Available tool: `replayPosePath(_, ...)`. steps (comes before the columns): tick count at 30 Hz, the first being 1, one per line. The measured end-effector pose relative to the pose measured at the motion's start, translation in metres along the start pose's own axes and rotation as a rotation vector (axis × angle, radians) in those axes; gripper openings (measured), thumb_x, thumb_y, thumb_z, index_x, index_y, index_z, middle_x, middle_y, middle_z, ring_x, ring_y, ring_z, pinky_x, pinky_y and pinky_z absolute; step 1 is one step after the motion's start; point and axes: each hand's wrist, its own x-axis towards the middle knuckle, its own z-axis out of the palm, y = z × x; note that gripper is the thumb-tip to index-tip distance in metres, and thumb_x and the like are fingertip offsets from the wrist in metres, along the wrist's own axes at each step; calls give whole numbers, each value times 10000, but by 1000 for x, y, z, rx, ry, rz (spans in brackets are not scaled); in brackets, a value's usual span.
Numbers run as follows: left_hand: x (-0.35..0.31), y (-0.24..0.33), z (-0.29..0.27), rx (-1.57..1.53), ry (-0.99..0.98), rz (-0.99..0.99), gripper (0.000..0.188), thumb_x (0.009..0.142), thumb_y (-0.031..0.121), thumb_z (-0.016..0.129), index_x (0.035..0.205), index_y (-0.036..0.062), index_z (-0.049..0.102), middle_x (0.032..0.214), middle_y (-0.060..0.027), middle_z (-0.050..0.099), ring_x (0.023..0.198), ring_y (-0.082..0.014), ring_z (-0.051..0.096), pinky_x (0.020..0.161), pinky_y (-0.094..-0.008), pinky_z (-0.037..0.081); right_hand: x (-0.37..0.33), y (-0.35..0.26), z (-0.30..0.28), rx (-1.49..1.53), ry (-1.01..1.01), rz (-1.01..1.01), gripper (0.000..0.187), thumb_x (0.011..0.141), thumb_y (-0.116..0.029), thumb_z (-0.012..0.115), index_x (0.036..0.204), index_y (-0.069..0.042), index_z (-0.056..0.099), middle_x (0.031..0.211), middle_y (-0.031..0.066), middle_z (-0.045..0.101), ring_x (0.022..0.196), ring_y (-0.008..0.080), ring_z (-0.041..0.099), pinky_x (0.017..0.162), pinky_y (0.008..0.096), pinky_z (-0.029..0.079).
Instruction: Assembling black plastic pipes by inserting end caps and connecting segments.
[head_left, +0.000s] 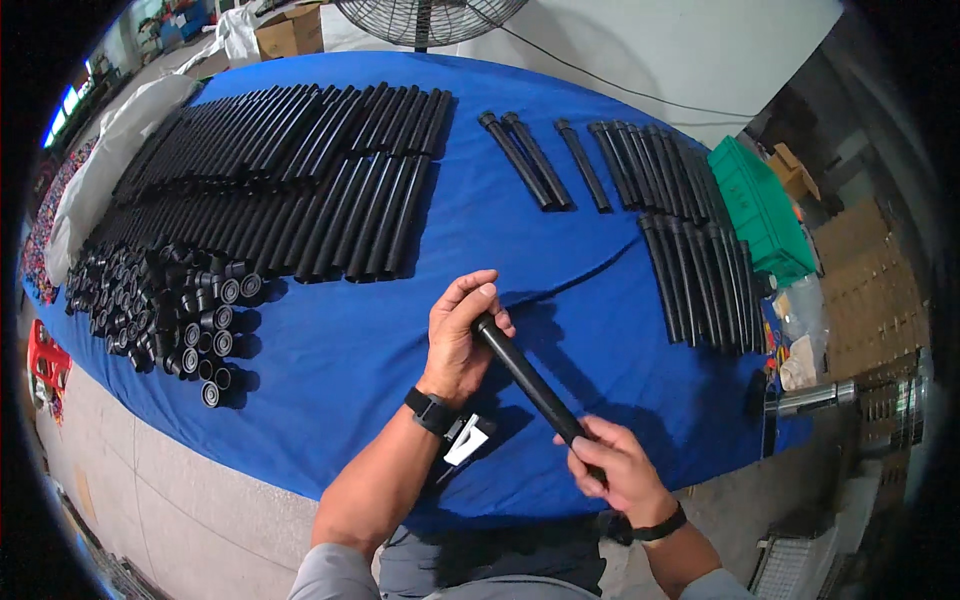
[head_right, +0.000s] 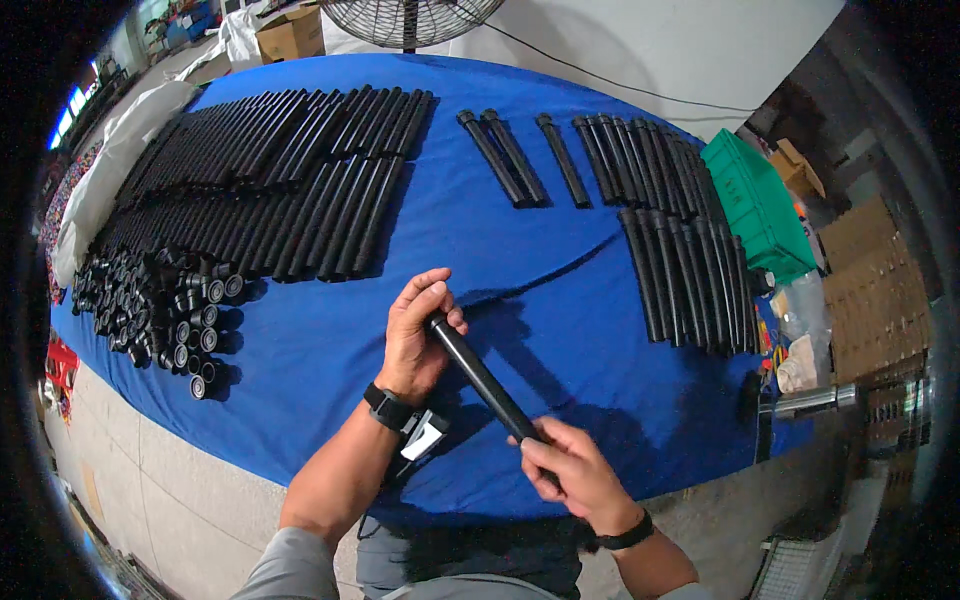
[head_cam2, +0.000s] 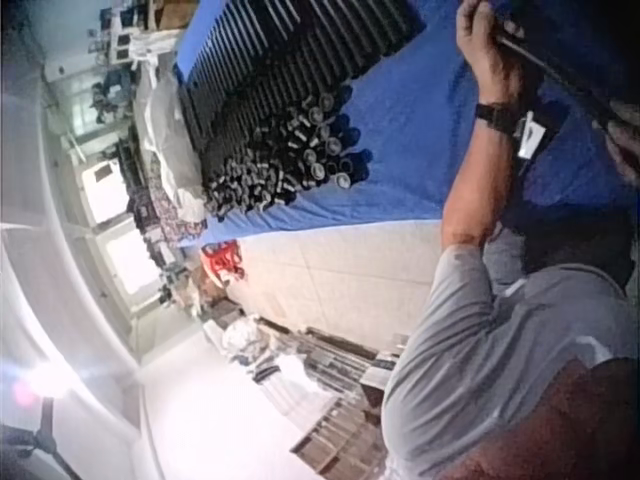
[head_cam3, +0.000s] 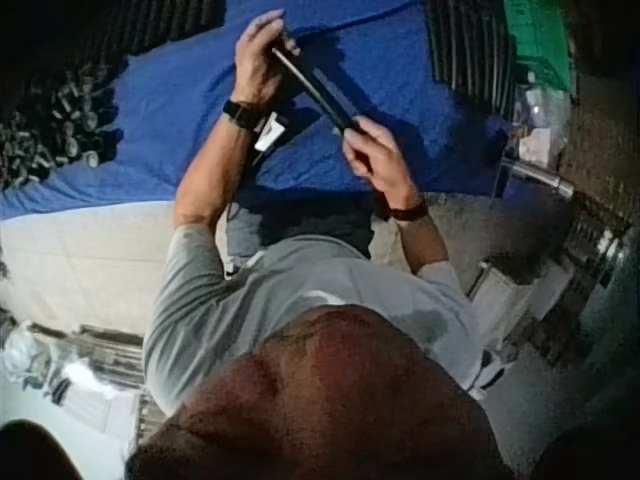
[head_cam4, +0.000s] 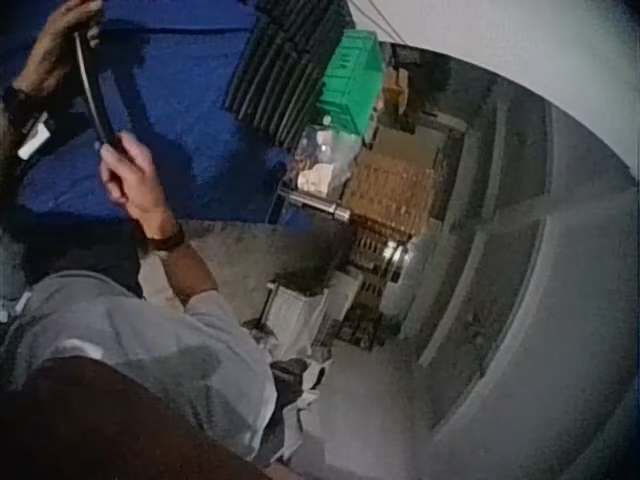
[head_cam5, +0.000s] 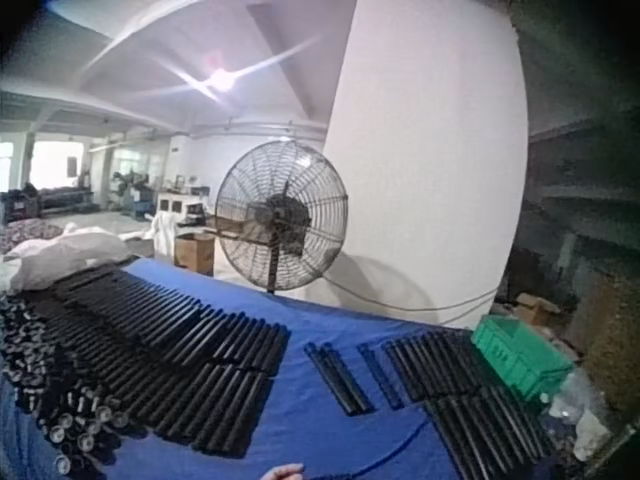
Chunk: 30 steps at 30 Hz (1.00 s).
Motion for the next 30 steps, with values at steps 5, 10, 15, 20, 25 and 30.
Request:
replayPosePath(5,0,3,-8,62,39,15,217,922,134,634,1104,22,593,778,-43,560,661,-159,568,619,-313,511,2,-11,15,-87,94,-198,402,889,-205,680,1187,20,530,749,165,582,627,320,628,526,369,495)
replayPosePath(10,1,6,-3,145,-55,-53,395,1006,368,491,1105,3,605,840,-80,623,732,-196,616,695,-345,532,-1,-3,-1,546,-268,435,393,932,-225,635,1200,39,524,717,75,571,516,163,552,451,275,420)
replayPosePath(15,1,9,-3,192,-105,-95,645,1008,568,312,1105,14,628,859,-87,637,761,-183,576,684,-298,474,-7,18,-13,1845,-561,710,433,1007,-293,476,1258,59,483,649,46,481,423,83,395,388,245,320)
replayPosePath(20,-1,10,1,427,-222,-36,449,1006,475,436,996,76,641,769,-52,607,611,-80,487,487,-253,373,-14,13,-12,1945,-575,742,432,1002,-286,492,1262,59,475,672,48,496,429,88,413,386,236,330)
replayPosePath(25,-1,4,-6,427,-152,-65,255,973,295,573,808,100,561,679,10,562,452,-46,365,399,-212,257,-4,-24,-12,1184,-430,724,330,987,-198,523,1234,20,513,717,38,520,448,81,415,395,209,343)
replayPosePath(30,-1,-4,-9,412,-61,39,257,963,263,576,773,91,570,672,1,545,558,-66,424,507,-230,331,-5,-29,-3,1041,-379,623,267,977,-136,532,1211,-8,537,729,15,500,501,51,407,411,190,343)
